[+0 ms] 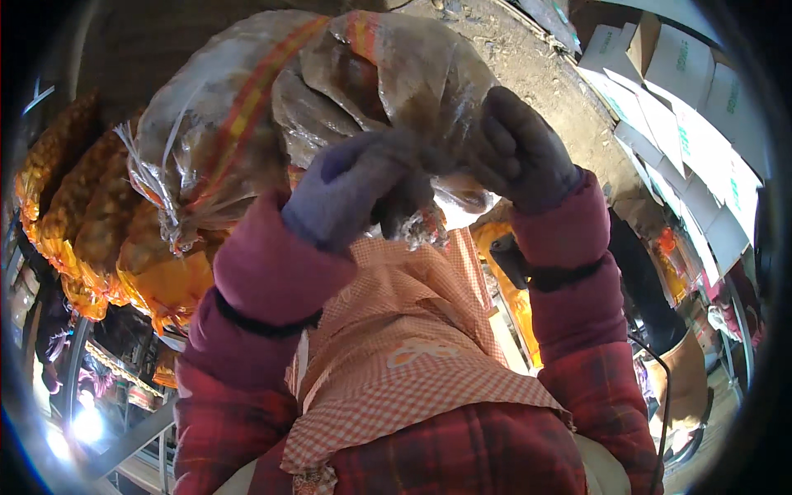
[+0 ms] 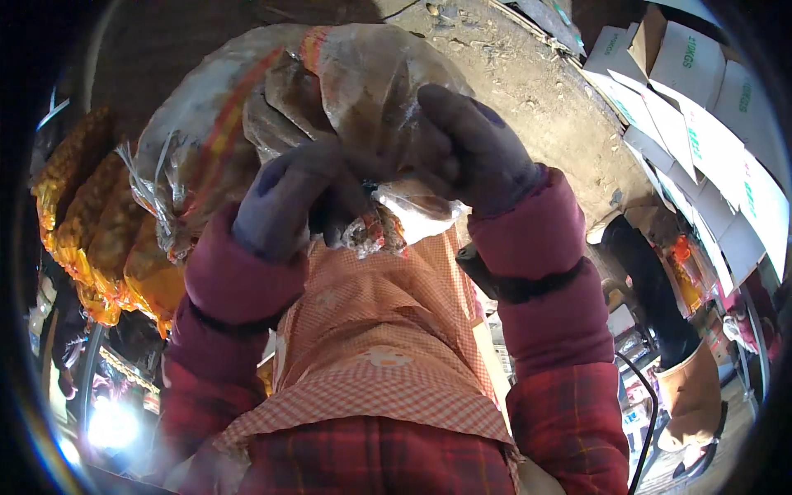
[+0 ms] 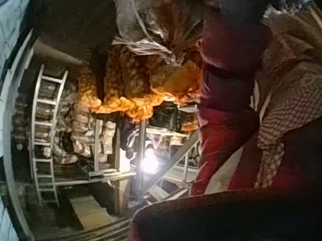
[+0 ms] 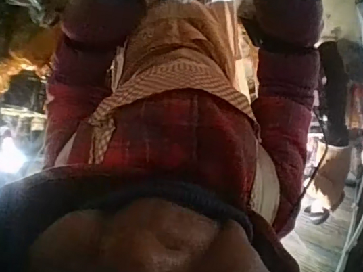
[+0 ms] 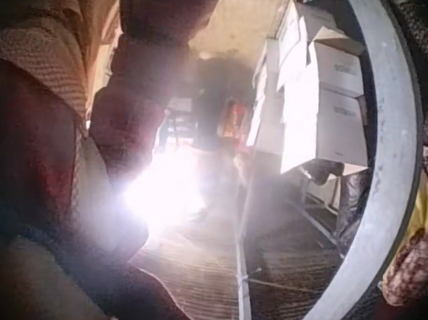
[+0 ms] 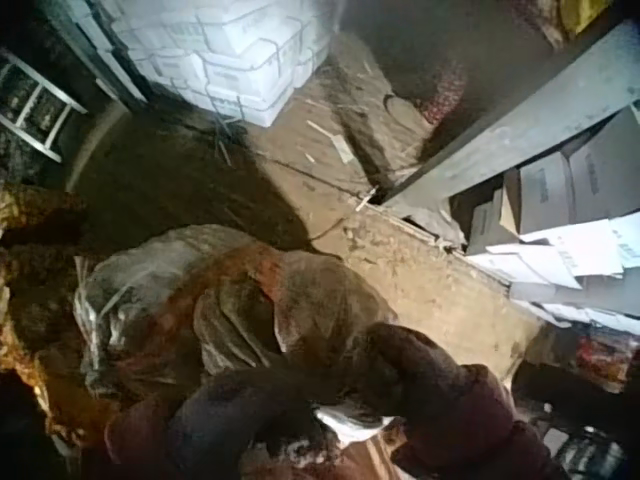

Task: Packing and tying bags of potatoes in a storage area.

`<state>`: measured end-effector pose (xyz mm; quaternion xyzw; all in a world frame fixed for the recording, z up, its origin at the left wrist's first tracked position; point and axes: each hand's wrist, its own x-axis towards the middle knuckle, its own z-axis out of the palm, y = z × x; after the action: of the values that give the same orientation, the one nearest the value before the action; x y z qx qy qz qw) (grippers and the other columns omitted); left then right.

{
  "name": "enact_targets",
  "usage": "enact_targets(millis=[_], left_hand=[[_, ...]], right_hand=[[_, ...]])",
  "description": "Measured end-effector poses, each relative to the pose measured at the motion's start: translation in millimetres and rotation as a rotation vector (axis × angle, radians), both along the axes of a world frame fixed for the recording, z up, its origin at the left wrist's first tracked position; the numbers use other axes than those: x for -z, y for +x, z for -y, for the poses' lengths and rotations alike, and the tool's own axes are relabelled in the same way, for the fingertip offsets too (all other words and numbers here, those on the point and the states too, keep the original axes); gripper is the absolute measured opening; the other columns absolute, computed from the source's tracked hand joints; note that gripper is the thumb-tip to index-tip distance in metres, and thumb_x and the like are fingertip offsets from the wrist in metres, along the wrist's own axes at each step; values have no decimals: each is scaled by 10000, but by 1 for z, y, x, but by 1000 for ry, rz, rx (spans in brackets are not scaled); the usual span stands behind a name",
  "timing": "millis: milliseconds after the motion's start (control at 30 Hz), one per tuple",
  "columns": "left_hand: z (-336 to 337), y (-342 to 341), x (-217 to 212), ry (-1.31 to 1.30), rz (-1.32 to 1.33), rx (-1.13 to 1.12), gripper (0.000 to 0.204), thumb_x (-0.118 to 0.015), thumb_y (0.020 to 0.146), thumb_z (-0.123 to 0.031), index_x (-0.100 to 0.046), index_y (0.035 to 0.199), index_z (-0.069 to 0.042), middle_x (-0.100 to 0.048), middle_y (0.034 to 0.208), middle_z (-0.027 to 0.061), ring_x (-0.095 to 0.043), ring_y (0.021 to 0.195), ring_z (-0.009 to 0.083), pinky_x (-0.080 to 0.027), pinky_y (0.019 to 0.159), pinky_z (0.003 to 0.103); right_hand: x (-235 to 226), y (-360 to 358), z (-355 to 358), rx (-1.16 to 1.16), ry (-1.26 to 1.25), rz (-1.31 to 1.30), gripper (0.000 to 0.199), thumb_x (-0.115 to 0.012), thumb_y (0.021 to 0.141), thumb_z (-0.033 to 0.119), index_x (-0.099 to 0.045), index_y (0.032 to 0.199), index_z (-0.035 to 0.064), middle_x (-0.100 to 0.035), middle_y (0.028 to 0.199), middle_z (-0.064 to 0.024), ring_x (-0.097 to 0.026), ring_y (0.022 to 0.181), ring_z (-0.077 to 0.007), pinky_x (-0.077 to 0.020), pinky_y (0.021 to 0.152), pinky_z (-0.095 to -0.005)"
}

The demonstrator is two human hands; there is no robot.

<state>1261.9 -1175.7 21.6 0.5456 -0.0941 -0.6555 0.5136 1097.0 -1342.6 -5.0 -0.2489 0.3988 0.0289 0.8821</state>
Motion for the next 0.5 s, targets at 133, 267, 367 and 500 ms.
enact_targets(millis=[133, 267, 367, 500], left_hand=[[6, 8, 12, 4, -247, 88, 256, -487, 883, -247, -575, 997, -35, -602, 762, 52, -517, 592, 97, -397, 483, 220], [6, 4, 12, 94, -268, 76, 265, -485, 879, -242, -554, 1045, -47, -612, 774, 61, -520, 565, 94, -382, 462, 210], [6, -2, 6, 95, -194, 34, 287, -483, 877, -232, -540, 1089, -47, -621, 783, 70, -513, 546, 92, -372, 458, 201], [9, -6, -2, -86, -248, -37, 324, -471, 870, -203, -526, 1144, -40, -641, 800, 92, -517, 553, 88, -376, 472, 196]], right_hand=[[-1, -1, -2, 18, 63, 47, 455, -436, 944, 367, -408, 566, 116, -376, 468, -3, -393, 394, -126, -341, 394, -254], [-3, 4, -2, 2, 3, 59, 438, -431, 947, 358, -437, 599, 94, -398, 476, -12, -402, 398, -134, -346, 403, -257], [-8, 6, -5, -5, -45, 61, 410, -423, 950, 347, -453, 642, 77, -407, 483, -18, -407, 401, -139, -348, 406, -262], [-18, 6, -15, -104, -287, -45, 384, -413, 951, 331, -460, 676, 68, -423, 503, -28, -412, 408, -144, -351, 411, -267]])
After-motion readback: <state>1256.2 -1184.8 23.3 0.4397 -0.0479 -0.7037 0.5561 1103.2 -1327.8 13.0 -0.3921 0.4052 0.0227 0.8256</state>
